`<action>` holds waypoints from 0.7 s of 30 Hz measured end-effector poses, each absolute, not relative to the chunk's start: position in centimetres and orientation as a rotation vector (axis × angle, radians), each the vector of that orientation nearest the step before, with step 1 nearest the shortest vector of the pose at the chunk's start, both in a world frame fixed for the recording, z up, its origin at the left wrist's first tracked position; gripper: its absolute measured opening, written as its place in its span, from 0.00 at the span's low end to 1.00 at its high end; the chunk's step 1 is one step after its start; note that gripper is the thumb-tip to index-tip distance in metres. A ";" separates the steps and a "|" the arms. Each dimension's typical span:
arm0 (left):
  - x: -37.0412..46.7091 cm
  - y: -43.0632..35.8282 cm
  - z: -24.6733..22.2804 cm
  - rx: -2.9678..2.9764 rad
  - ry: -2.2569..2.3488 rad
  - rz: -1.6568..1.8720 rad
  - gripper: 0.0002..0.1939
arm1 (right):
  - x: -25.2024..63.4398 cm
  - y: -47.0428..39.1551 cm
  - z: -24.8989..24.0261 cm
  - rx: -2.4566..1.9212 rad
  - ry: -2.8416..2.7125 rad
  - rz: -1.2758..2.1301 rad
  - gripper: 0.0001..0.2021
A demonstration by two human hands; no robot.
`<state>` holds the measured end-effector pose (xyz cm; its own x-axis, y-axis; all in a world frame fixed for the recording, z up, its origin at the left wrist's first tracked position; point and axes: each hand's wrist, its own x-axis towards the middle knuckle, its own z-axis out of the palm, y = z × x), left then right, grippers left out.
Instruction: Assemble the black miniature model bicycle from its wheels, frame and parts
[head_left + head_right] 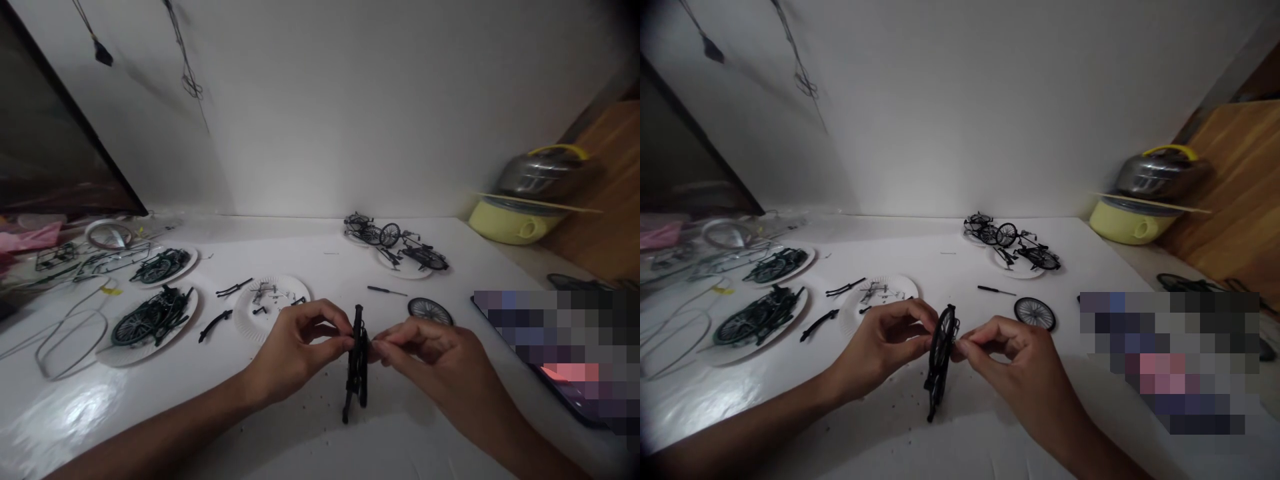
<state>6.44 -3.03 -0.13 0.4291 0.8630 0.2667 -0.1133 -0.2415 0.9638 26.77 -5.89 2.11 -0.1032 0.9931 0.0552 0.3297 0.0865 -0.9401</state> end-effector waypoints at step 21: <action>6.2 -2.7 0.3 1.225 0.586 0.998 0.05 | 26.8 -5.6 2.2 -1.282 -1.474 1.191 0.06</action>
